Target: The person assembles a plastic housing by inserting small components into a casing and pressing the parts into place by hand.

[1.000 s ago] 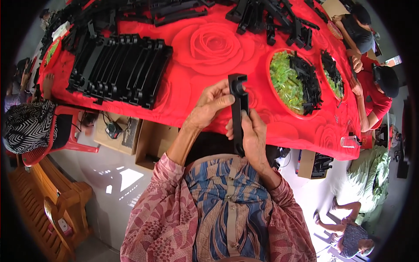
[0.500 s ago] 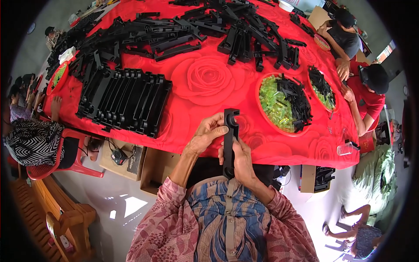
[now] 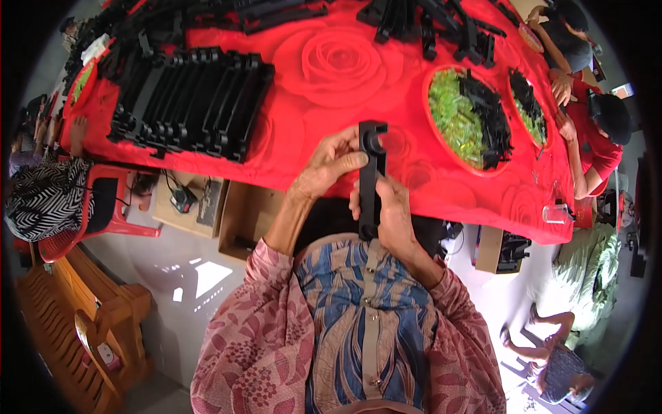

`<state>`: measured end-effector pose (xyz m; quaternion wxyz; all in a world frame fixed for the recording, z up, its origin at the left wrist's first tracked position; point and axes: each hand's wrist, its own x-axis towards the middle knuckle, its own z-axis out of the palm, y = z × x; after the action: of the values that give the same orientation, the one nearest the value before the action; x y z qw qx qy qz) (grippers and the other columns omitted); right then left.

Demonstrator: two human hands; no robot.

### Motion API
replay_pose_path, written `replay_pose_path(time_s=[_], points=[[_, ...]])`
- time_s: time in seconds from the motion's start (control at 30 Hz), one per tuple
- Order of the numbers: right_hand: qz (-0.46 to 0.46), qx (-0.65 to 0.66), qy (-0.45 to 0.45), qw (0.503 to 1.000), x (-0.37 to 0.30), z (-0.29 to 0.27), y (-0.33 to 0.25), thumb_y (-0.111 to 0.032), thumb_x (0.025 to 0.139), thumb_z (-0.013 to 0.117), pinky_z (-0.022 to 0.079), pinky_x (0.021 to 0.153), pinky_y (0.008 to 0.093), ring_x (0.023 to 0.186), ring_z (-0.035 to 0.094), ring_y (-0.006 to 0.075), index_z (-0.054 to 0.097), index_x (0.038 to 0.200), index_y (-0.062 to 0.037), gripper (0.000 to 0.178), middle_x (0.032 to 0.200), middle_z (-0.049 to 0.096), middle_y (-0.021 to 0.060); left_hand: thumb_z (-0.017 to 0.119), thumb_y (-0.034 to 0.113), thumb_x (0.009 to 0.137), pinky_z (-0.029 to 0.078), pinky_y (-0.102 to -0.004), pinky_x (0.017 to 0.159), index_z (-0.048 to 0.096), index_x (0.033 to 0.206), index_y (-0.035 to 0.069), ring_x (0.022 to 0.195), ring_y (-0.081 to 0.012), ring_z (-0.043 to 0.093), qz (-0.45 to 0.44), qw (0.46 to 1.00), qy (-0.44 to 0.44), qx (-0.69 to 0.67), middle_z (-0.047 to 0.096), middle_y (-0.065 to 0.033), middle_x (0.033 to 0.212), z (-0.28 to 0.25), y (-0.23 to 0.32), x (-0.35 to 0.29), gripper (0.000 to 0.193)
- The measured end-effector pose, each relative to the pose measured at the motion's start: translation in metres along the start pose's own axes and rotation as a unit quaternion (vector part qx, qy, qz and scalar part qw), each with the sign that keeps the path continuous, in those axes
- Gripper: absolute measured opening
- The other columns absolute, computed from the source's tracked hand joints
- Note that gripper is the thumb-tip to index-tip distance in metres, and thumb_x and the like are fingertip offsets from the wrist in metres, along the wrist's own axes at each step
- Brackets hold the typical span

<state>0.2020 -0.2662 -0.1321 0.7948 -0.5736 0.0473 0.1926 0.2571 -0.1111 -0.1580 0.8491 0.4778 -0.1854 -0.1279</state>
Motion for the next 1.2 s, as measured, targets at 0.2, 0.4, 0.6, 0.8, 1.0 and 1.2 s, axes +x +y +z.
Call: replay_pose_path(time_s=[0.2, 0.4, 0.6, 0.8, 1.0, 1.2], points=[[0.023, -0.046, 0.036, 0.998, -0.006, 0.006, -0.003, -0.033, 0.099, 0.044, 0.048, 0.061, 0.0265, 0.063, 0.059, 0.0140, 0.057, 0.096, 0.0007, 0.036, 0.074, 0.062, 0.0087, 0.063, 0.012, 0.092, 0.045, -0.0251, 0.088, 0.050, 0.130, -0.003, 0.095, -0.0112, 0.060, -0.008, 0.999, -0.010, -0.037, 0.065, -0.0047, 0.105, -0.001, -0.010, -0.002, 0.043], [0.030, -0.048, 0.046, 0.997, -0.012, 0.007, -0.005, -0.031, 0.097, 0.042, 0.048, 0.062, 0.0276, 0.064, 0.059, 0.0160, 0.058, 0.093, 0.0025, 0.037, 0.074, 0.062, 0.0111, 0.064, 0.010, 0.091, 0.045, -0.0266, 0.090, 0.049, 0.131, -0.003, 0.097, -0.0119, 0.060, -0.017, 1.000, -0.001, -0.019, 0.065, -0.0051, 0.106, 0.005, -0.004, -0.013, 0.045], [0.030, -0.016, 0.006, 0.999, -0.008, -0.002, 0.002, -0.028, 0.097, 0.042, 0.048, 0.061, 0.0275, 0.063, 0.058, 0.0154, 0.059, 0.092, 0.0027, 0.035, 0.072, 0.062, 0.0100, 0.064, 0.010, 0.089, 0.045, -0.0286, 0.093, 0.050, 0.131, -0.004, 0.098, -0.0135, 0.060, -0.024, 1.000, 0.015, 0.011, 0.065, -0.0063, 0.106, 0.008, 0.000, -0.013, 0.046], [0.018, -0.053, 0.008, 0.998, -0.011, 0.006, -0.003, -0.028, 0.099, 0.042, 0.048, 0.063, 0.0263, 0.066, 0.058, 0.0140, 0.057, 0.099, 0.0023, 0.034, 0.075, 0.062, 0.0088, 0.064, 0.016, 0.090, 0.044, -0.0290, 0.095, 0.052, 0.129, -0.004, 0.099, -0.0143, 0.060, -0.008, 1.000, 0.008, -0.008, 0.066, -0.0063, 0.105, 0.001, -0.007, -0.015, 0.045], [-0.044, -0.135, -0.004, 0.990, -0.021, 0.002, -0.001, -0.027, 0.104, 0.038, 0.049, 0.072, 0.0266, 0.076, 0.059, 0.0131, 0.054, 0.109, 0.0009, 0.032, 0.086, 0.064, 0.0087, 0.060, 0.020, 0.093, 0.051, -0.0252, 0.064, 0.052, 0.126, -0.004, 0.073, -0.0144, 0.062, -0.012, 0.996, -0.006, -0.093, 0.065, -0.0115, 0.103, 0.008, -0.018, -0.016, 0.042], [-0.091, -0.142, -0.023, 0.985, -0.025, -0.001, 0.002, -0.011, 0.101, 0.044, 0.051, 0.076, 0.0285, 0.080, 0.062, 0.0149, 0.051, 0.112, 0.0042, 0.021, 0.090, 0.065, 0.0099, 0.064, 0.032, 0.092, 0.050, -0.0246, 0.061, 0.051, 0.125, -0.004, 0.082, -0.0192, 0.062, -0.054, 0.977, -0.059, -0.196, 0.062, -0.0192, 0.101, 0.007, -0.016, -0.018, 0.051]])
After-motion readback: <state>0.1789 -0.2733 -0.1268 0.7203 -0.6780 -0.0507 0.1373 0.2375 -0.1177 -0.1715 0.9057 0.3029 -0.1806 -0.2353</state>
